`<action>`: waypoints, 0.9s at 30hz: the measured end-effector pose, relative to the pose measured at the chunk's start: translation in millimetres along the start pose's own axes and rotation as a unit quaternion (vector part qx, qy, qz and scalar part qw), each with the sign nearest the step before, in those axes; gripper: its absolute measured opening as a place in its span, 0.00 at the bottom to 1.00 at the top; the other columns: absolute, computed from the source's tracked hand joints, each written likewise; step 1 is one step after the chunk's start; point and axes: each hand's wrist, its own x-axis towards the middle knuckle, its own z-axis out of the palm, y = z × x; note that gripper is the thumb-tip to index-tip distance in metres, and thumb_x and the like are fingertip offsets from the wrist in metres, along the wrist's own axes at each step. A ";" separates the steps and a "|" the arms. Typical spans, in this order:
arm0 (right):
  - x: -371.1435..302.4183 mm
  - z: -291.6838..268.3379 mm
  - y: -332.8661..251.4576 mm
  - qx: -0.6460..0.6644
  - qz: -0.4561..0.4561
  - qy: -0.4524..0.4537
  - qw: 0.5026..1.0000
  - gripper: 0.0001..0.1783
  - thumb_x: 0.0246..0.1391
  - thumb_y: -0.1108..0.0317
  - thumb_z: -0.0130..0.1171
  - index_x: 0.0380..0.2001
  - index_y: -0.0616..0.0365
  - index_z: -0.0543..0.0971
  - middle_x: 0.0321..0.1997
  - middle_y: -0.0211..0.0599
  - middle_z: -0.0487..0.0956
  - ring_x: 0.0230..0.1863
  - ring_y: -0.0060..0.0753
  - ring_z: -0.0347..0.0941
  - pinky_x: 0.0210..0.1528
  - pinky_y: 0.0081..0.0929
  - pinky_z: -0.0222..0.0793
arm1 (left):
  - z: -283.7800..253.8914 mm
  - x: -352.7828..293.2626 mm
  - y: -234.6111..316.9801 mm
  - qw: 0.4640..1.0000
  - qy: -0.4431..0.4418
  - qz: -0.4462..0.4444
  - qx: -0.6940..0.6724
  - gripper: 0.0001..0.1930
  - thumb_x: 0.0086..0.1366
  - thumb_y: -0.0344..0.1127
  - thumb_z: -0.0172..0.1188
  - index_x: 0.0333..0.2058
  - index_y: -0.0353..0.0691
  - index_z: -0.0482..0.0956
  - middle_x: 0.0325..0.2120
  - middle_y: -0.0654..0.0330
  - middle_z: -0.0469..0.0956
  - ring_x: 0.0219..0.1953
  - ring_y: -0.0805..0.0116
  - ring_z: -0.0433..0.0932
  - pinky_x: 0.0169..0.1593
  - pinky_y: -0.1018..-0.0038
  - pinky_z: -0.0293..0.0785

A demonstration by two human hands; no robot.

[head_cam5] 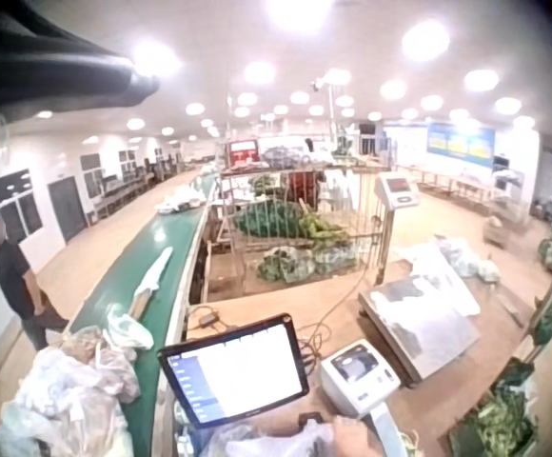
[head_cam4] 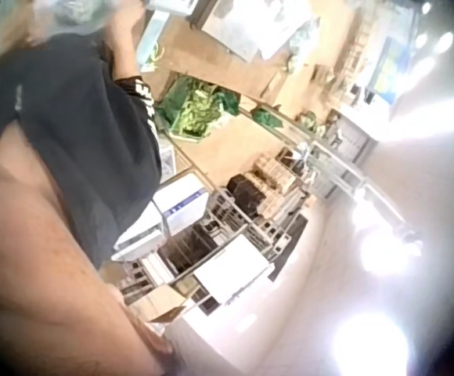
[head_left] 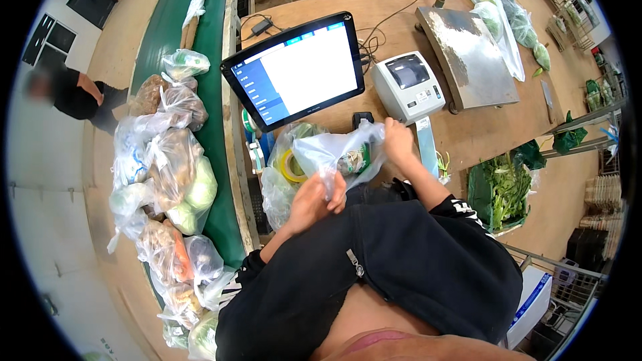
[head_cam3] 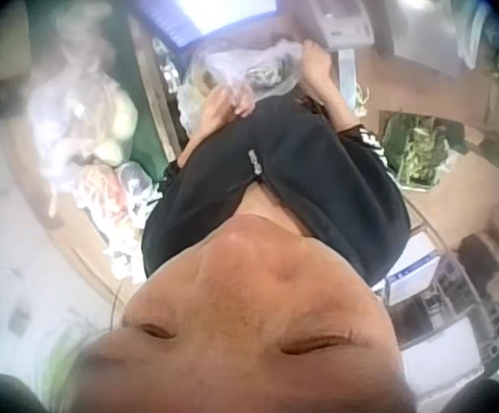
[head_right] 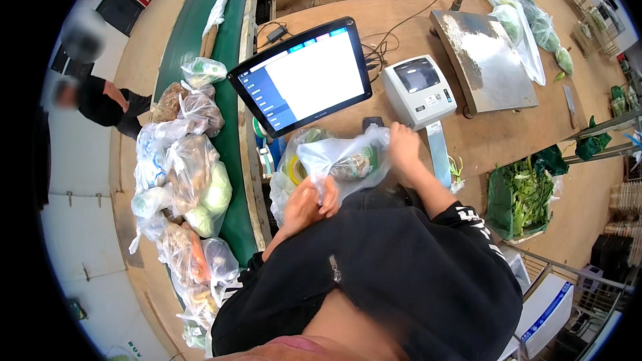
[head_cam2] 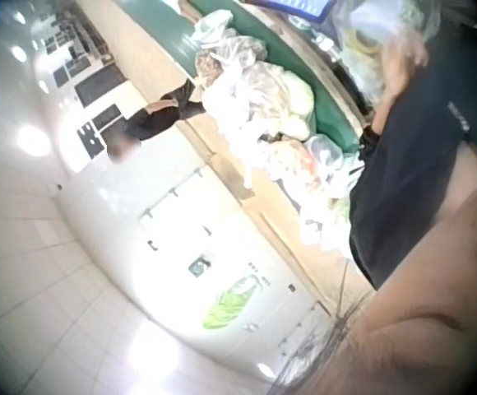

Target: The person packs various vegetables and food items into plastic bags at a checkout counter. They use a handheld scanner to scan items, operate a touchscreen POS system, and place the packed bags onto a conveyor belt. The person also weighs items on a digital scale and handles a large block of enoki mushrooms.

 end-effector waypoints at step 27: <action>15.4 -145.4 -49.5 0.270 -0.311 -0.255 0.875 0.19 0.62 0.53 0.60 0.31 0.60 0.84 0.24 0.43 0.80 0.31 0.47 0.77 0.45 0.40 0.70 | -79.1 31.8 -42.1 0.924 0.259 -0.043 0.278 0.15 0.66 0.42 0.65 0.39 0.35 0.82 0.32 0.61 0.81 0.32 0.71 0.80 0.35 0.74 0.75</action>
